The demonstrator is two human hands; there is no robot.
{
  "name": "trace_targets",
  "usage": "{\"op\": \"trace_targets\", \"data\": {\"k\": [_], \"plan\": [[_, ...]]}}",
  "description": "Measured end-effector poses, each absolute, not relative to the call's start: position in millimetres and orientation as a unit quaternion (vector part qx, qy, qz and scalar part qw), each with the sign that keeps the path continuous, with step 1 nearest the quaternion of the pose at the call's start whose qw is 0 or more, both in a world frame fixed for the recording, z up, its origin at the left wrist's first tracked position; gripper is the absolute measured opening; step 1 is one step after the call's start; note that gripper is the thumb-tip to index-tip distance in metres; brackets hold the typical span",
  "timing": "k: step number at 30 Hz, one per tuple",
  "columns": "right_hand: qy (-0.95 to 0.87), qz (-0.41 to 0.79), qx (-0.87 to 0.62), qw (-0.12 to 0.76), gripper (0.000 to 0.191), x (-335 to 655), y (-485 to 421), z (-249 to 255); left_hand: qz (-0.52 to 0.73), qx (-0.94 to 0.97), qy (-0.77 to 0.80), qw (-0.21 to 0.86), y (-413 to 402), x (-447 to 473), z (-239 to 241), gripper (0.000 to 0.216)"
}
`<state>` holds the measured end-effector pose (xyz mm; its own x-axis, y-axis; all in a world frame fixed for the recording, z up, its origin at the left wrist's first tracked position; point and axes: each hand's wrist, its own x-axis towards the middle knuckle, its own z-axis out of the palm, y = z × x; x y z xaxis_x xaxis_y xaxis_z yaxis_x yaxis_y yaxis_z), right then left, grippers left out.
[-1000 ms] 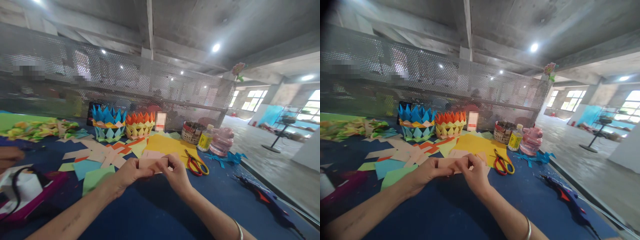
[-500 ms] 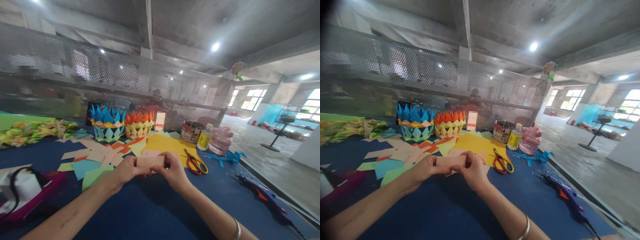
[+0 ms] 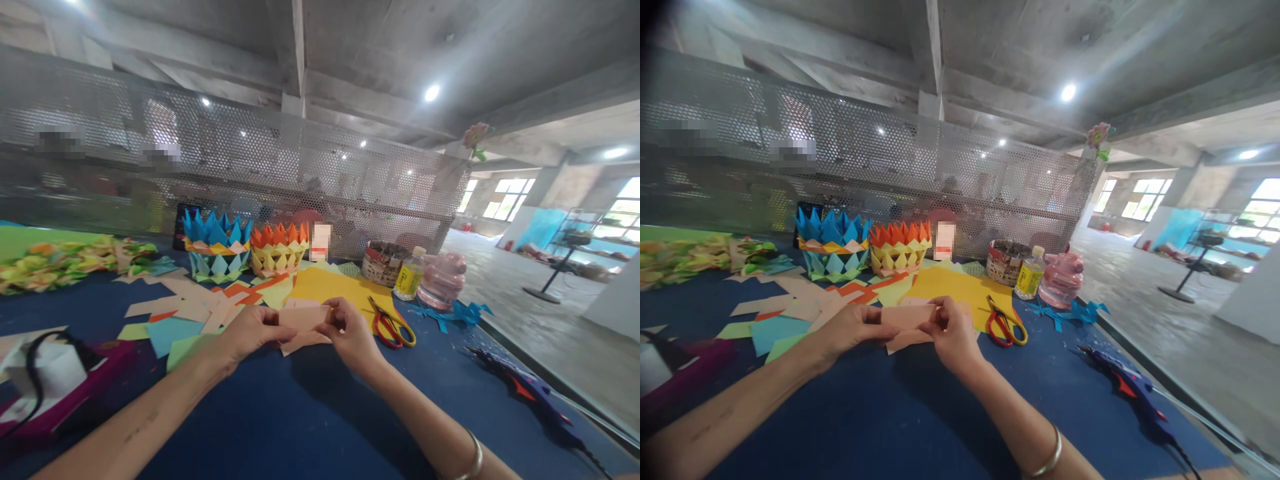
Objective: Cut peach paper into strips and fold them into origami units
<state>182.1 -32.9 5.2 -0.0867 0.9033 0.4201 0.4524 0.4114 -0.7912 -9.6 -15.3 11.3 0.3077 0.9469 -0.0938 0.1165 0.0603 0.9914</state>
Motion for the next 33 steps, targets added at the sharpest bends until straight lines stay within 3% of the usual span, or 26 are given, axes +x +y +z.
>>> {"op": "trace_targets", "data": {"k": [7, 19, 33], "plan": [[-0.701, 0.222, -0.496, 0.462, 0.029, 188.6, -25.5, 2.1, 0.361, 0.602, 0.469, 0.536, -9.5, -14.4, 12.4, 0.034], [-0.707, 0.232, -0.498, 0.445, 0.03, 186.3, -31.8, 9.4, 0.332, 0.645, 0.491, 0.483, -1.6, -19.8, 9.4, 0.029], [-0.747, 0.187, -0.486, 0.413, 0.026, 189.4, -29.1, -2.2, 0.401, 0.527, 0.381, 0.646, -7.9, -19.7, 14.6, 0.037]]}}
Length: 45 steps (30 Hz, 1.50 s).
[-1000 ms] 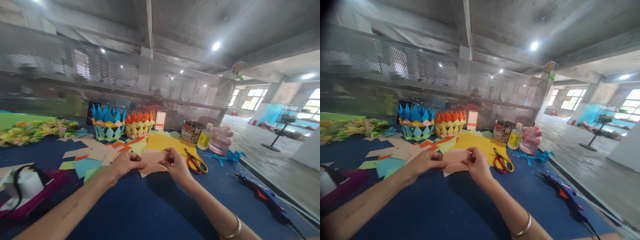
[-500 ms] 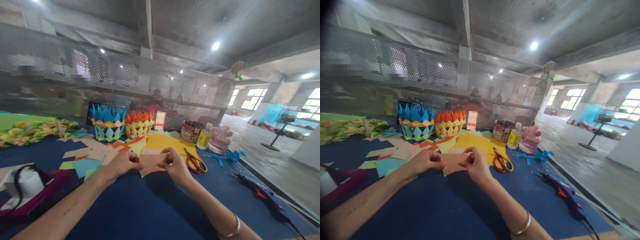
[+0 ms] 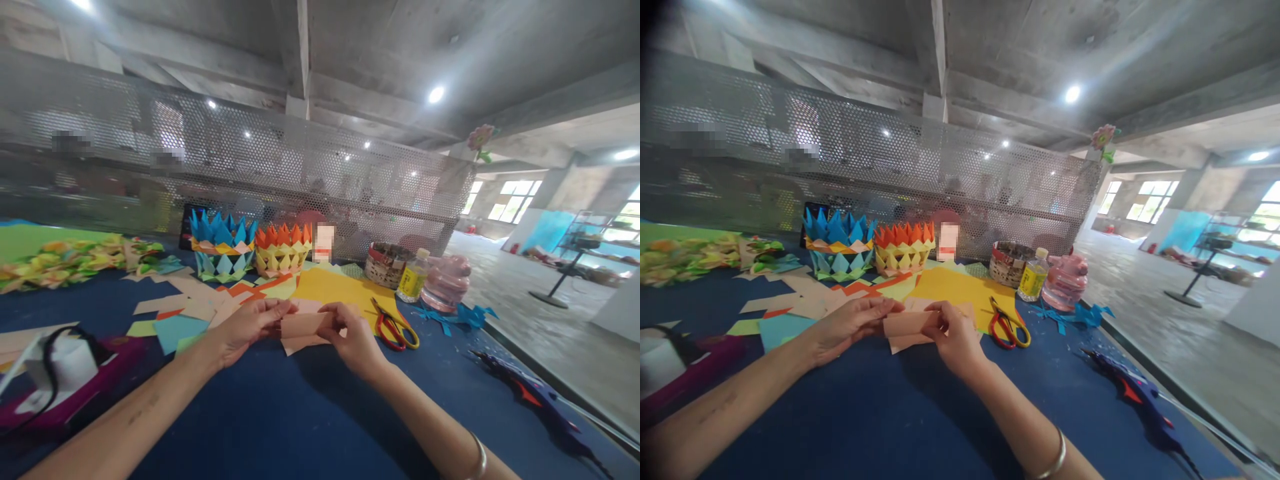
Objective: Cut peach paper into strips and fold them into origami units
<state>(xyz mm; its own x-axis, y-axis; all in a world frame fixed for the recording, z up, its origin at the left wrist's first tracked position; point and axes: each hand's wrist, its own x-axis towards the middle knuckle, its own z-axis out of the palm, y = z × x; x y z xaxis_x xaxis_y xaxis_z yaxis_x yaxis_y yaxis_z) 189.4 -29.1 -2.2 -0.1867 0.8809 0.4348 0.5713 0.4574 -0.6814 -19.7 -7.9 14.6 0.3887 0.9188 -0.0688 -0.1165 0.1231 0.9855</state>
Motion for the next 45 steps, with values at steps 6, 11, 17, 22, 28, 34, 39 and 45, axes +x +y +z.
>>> {"op": "trace_targets", "data": {"k": [6, 11, 17, 22, 28, 34, 39, 45], "plan": [[-0.755, 0.172, -0.481, 0.412, 0.028, 187.7, -32.8, 1.8, 0.362, 0.541, 0.39, 0.652, -9.4, -18.2, 13.5, 0.035], [-0.77, 0.135, -0.48, 0.398, 0.028, 185.6, -35.9, 4.8, 0.342, 0.568, 0.38, 0.645, -8.3, -18.2, 11.3, 0.035], [-0.773, 0.142, -0.476, 0.395, 0.029, 185.3, -38.4, 7.2, 0.302, 0.636, 0.351, 0.618, -10.7, -17.6, 12.8, 0.036], [-0.776, 0.139, -0.465, 0.403, 0.029, 184.8, -40.2, 7.4, 0.246, 0.671, 0.328, 0.618, -18.2, -16.2, 14.6, 0.03], [-0.787, 0.124, -0.451, 0.403, 0.028, 187.6, -36.4, 5.3, 0.27, 0.691, 0.342, 0.577, -14.9, -17.3, 11.0, 0.017], [-0.782, 0.082, -0.453, 0.421, 0.027, 193.4, -35.3, 13.6, 0.32, 0.602, 0.375, 0.628, -6.4, -20.3, 5.3, 0.026], [-0.832, -0.056, -0.403, 0.377, 0.042, 184.6, -50.6, 21.7, 0.345, 0.595, 0.388, 0.613, -6.4, -16.8, 1.2, 0.03], [-0.872, -0.105, -0.381, 0.288, 0.034, 173.8, -59.4, 16.3, 0.378, 0.592, 0.383, 0.601, -14.0, -7.9, 3.0, 0.028]]}}
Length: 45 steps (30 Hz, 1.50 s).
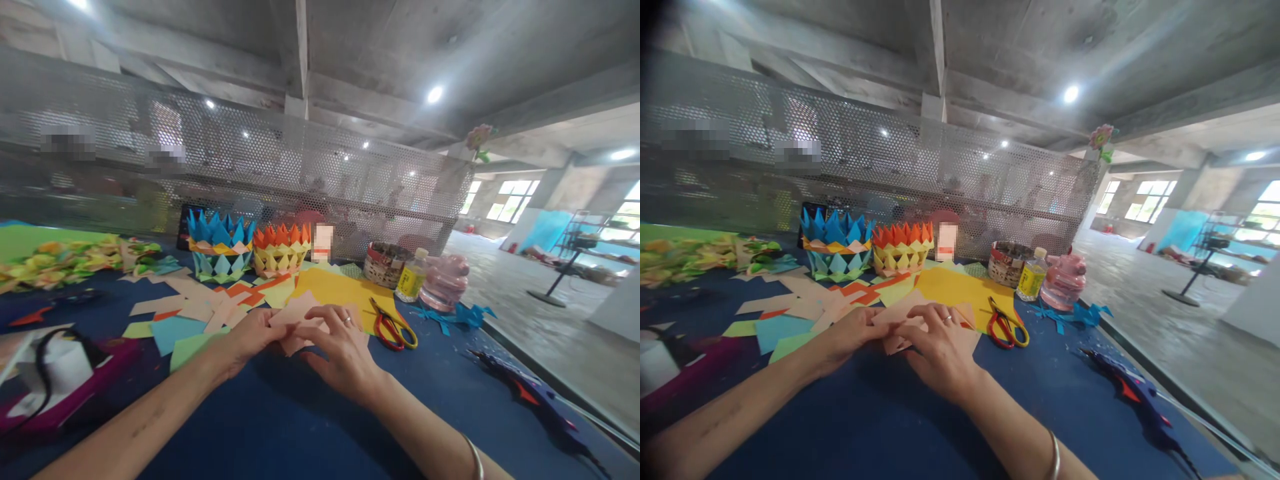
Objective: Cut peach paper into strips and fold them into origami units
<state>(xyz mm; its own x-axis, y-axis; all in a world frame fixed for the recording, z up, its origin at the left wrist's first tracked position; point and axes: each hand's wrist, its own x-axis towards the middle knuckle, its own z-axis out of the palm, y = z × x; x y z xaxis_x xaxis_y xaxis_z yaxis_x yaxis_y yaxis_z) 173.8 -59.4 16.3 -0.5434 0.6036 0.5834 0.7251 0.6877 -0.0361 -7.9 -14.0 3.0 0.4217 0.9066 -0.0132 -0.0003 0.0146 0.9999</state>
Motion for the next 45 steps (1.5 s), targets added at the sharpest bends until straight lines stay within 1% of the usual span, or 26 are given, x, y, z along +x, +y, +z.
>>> {"op": "trace_targets", "data": {"k": [2, 4, 8, 14, 20, 24, 30, 35, 40, 45], "plan": [[-0.868, -0.116, -0.382, 0.295, 0.022, 174.1, -57.2, 13.8, 0.373, 0.576, 0.375, 0.623, -16.8, -6.3, 5.5, 0.03], [-0.857, -0.119, -0.386, 0.319, 0.015, 175.4, -54.0, 12.0, 0.368, 0.565, 0.363, 0.643, -18.5, -6.3, 7.5, 0.03], [-0.83, -0.092, -0.407, 0.37, 0.012, 177.0, -48.0, 9.6, 0.375, 0.553, 0.341, 0.662, -18.8, -8.3, 8.9, 0.033], [-0.801, -0.023, -0.439, 0.406, 0.013, 173.8, -45.8, 6.6, 0.376, 0.553, 0.339, 0.662, -19.2, -6.9, 8.3, 0.037], [-0.766, 0.0, -0.504, 0.399, 0.015, 170.4, -47.2, 5.9, 0.362, 0.59, 0.314, 0.65, -19.7, -4.0, 6.2, 0.041], [-0.762, -0.002, -0.521, 0.385, 0.017, 170.4, -47.7, 4.2, 0.361, 0.604, 0.32, 0.634, -19.9, -1.9, 5.6, 0.044], [-0.751, -0.015, -0.54, 0.379, 0.02, 169.5, -49.4, 3.3, 0.379, 0.571, 0.345, 0.642, -23.0, 2.2, 7.8, 0.037], [-0.743, -0.028, -0.549, 0.382, 0.018, 169.3, -48.0, 2.2, 0.376, 0.558, 0.347, 0.653, -23.3, 4.2, 7.1, 0.04], [-0.741, -0.038, -0.555, 0.376, 0.017, 169.5, -46.8, 1.4, 0.373, 0.575, 0.345, 0.641, -23.6, 3.7, 5.8, 0.039], [-0.74, -0.04, -0.557, 0.374, 0.018, 168.9, -48.0, 2.6, 0.372, 0.622, 0.33, 0.605, -23.1, 2.9, 3.2, 0.034]]}}
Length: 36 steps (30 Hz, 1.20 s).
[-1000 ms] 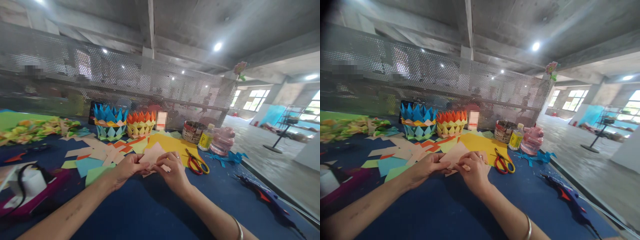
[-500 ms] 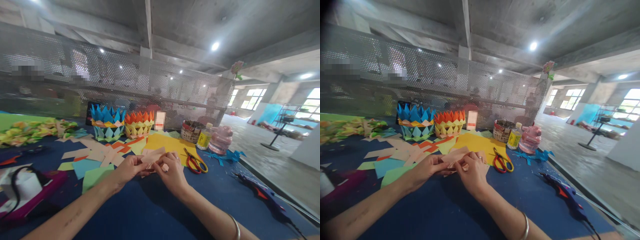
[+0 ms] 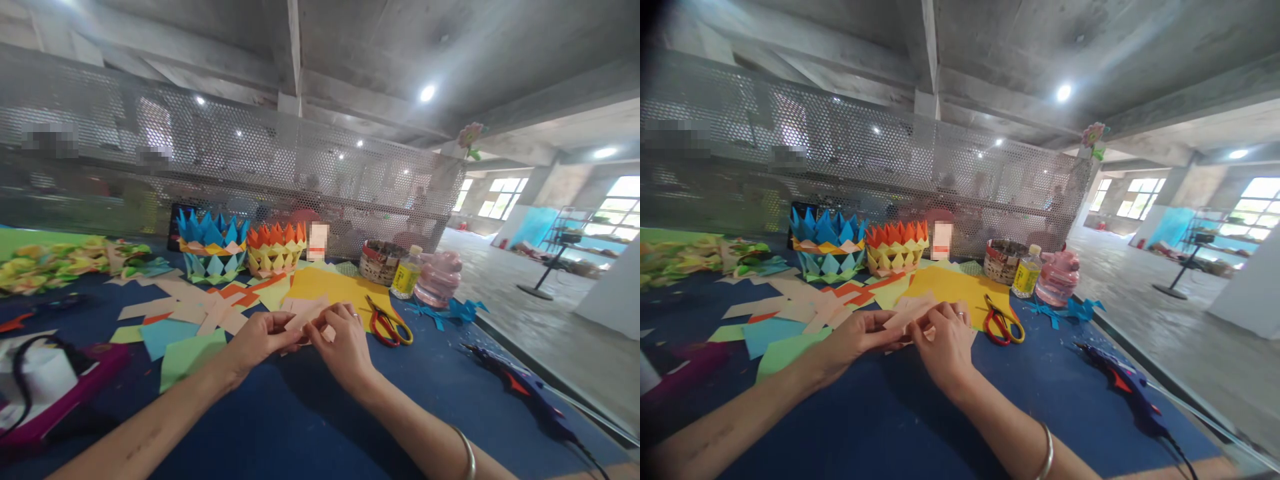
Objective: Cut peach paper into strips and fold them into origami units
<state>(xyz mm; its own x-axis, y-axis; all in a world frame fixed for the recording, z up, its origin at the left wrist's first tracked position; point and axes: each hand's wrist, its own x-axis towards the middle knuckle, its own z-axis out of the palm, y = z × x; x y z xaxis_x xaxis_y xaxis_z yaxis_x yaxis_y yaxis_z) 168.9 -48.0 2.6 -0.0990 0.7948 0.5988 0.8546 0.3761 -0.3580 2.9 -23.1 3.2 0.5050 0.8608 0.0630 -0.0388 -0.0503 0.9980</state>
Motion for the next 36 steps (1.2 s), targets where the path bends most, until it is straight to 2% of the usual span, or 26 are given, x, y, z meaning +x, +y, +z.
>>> {"op": "trace_targets", "data": {"k": [13, 18, 21, 24, 25, 28, 30, 36], "plan": [[-0.732, -0.049, -0.573, 0.365, 0.02, 166.2, -49.5, 3.8, 0.417, 0.573, 0.349, 0.613, -20.5, 7.3, -3.0, 0.032], [-0.714, -0.039, -0.569, 0.408, 0.017, 167.7, -49.6, 4.0, 0.415, 0.554, 0.349, 0.632, -23.8, 6.5, 1.5, 0.029], [-0.656, -0.023, -0.589, 0.471, 0.043, 168.0, -47.5, 1.3, 0.429, 0.535, 0.362, 0.632, -25.4, 6.5, 5.9, 0.026], [-0.606, 0.046, -0.608, 0.51, 0.069, 166.3, -44.8, -1.2, 0.438, 0.524, 0.36, 0.635, -26.5, 6.6, 9.6, 0.027], [-0.602, 0.093, -0.605, 0.513, 0.069, 165.1, -44.1, -1.4, 0.441, 0.52, 0.36, 0.636, -26.8, 6.7, 10.4, 0.027], [-0.615, 0.276, -0.553, 0.49, 0.051, 161.3, -43.5, 0.0, 0.451, 0.51, 0.357, 0.64, -27.4, 6.6, 11.3, 0.026], [-0.619, 0.357, -0.514, 0.474, 0.043, 159.6, -43.8, 1.3, 0.452, 0.509, 0.354, 0.642, -27.4, 6.5, 11.1, 0.026], [-0.608, 0.307, -0.564, 0.466, 0.04, 160.2, -44.1, 2.8, 0.451, 0.521, 0.367, 0.624, -27.6, 6.7, 11.4, 0.025]]}}
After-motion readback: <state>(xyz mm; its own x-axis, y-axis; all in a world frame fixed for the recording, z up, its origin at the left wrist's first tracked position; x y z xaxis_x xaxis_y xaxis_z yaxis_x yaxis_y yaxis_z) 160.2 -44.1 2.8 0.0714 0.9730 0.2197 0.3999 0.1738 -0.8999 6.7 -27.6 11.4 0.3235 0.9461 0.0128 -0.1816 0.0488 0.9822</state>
